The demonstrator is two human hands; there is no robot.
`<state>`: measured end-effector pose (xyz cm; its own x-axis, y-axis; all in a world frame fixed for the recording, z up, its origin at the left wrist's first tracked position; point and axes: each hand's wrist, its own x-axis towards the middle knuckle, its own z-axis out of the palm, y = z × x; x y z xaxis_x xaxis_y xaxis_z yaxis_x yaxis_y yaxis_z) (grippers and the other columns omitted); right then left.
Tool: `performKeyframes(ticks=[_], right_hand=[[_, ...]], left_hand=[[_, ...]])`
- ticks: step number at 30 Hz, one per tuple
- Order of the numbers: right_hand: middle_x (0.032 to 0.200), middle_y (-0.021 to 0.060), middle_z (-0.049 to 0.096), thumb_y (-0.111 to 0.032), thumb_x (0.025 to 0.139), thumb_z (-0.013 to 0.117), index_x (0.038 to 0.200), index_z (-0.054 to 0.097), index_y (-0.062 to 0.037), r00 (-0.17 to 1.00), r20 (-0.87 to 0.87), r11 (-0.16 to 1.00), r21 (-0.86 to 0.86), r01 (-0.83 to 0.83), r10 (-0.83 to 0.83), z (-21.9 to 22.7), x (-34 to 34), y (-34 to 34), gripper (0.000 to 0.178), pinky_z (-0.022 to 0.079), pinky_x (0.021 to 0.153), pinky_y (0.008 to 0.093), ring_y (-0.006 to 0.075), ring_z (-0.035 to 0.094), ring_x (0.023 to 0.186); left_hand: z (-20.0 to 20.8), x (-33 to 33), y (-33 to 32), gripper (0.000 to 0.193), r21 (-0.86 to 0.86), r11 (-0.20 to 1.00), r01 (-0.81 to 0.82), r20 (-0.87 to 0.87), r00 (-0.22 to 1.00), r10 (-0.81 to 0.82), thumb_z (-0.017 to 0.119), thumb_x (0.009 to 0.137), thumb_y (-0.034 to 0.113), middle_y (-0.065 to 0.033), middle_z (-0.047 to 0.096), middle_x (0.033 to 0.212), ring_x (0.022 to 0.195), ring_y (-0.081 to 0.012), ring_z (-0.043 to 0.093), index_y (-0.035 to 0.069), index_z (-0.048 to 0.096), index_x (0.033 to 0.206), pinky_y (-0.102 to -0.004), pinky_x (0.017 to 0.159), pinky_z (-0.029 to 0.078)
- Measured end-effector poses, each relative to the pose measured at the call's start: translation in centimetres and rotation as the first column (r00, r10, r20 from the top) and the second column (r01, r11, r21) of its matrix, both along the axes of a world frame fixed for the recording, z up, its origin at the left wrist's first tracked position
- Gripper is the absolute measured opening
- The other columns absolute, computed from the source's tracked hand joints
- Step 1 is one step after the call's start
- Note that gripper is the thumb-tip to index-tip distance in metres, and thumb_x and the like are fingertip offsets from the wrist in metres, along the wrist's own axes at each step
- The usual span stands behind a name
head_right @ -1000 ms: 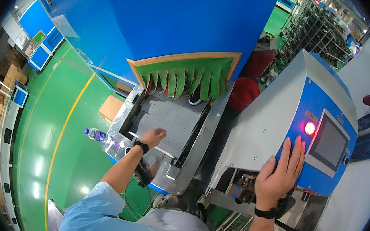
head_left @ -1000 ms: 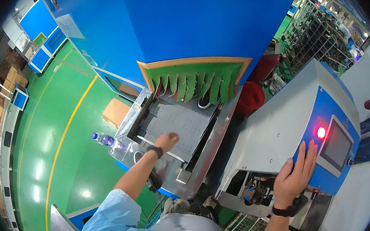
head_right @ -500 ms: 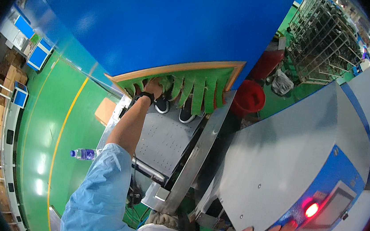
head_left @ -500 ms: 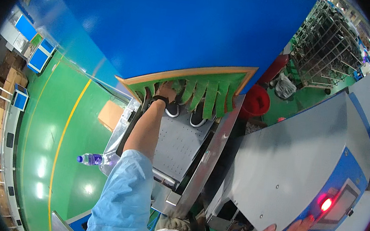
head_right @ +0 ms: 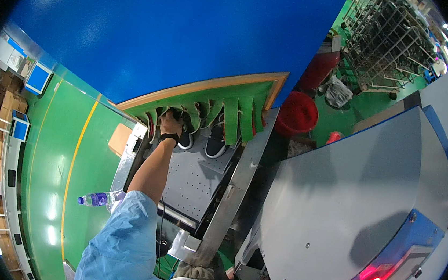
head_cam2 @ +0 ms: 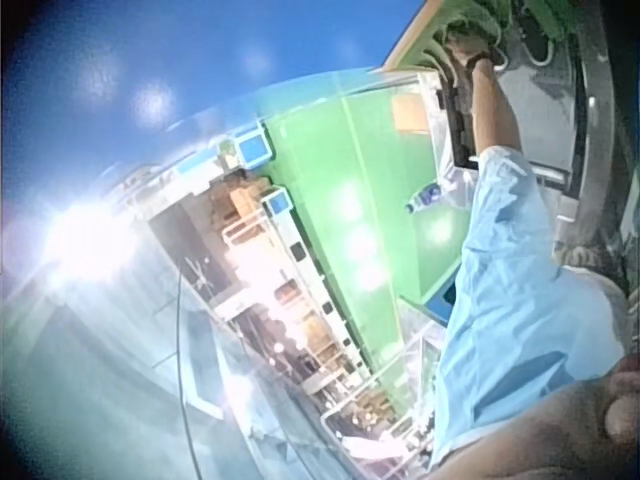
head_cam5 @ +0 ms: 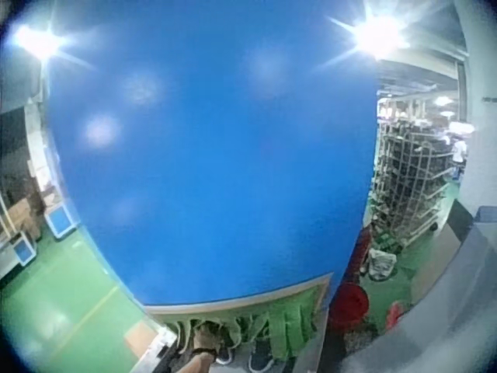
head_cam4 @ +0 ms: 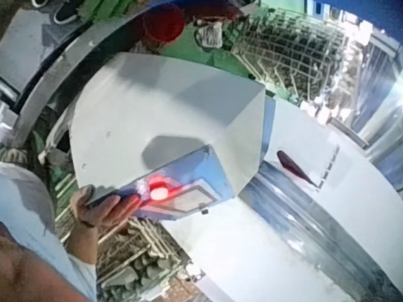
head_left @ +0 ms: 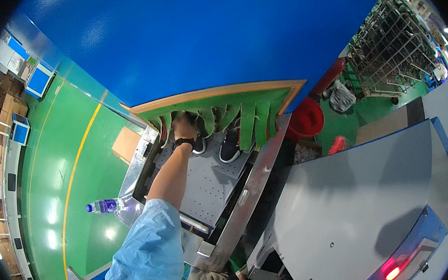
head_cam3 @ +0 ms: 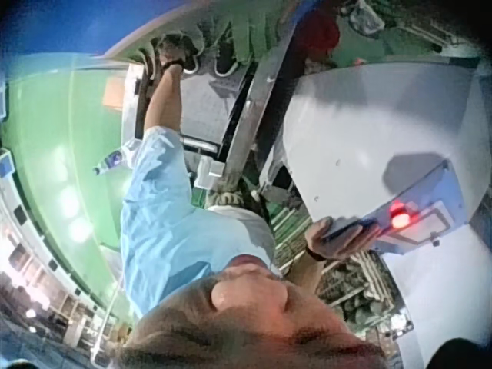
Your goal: Operate a shoe-lasting machine to shape the upper around a shoe last.
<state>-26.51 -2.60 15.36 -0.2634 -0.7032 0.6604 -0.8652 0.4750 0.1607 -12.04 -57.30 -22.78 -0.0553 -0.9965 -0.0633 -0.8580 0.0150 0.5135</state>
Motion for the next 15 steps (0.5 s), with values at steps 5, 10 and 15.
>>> performKeyframes(ticks=[5,10,15], right_hand=[[0.14,0.0335,0.049,-0.036,0.095,0.06,0.141,0.049,0.0013,1.0,-0.015,0.998,0.061,-0.013,0.014,1.2,1.7,-2.6,0.06,0.039,0.105,0.0641,0.0518,0.05,0.128],[0.147,0.0343,0.04,-0.026,0.099,0.05,0.143,0.042,0.0085,0.978,0.018,0.967,0.16,0.2,-0.205,0.0,1.8,0.7,0.057,0.033,0.112,0.0583,0.0504,0.037,0.139],[0.145,0.0358,0.043,-0.027,0.098,0.05,0.142,0.042,0.0089,0.987,0.062,0.987,0.079,0.141,-0.146,0.3,1.6,-0.5,0.058,0.032,0.11,0.0618,0.0524,0.044,0.133]], left_hand=[[-1.0,7.7,2.0,0.05,-0.059,0.934,0.353,0.193,0.922,-0.336,0.077,0.075,0.026,-0.0298,0.053,0.128,0.11,-0.0478,0.059,0.003,0.064,0.117,-0.0475,0.096,0.051],[9.5,11.3,12.9,0.029,-0.054,0.742,0.669,-0.253,0.709,-0.658,0.079,0.068,0.007,-0.0195,0.056,0.123,0.103,-0.0419,0.06,-0.001,0.052,0.077,-0.044,0.086,0.05],[16.0,19.4,21.6,0.006,-0.01,0.218,0.976,-0.296,0.205,-0.933,0.063,0.075,0.002,-0.0173,0.056,0.125,0.112,-0.036,0.059,-0.001,0.058,0.078,-0.0386,0.096,0.051]])
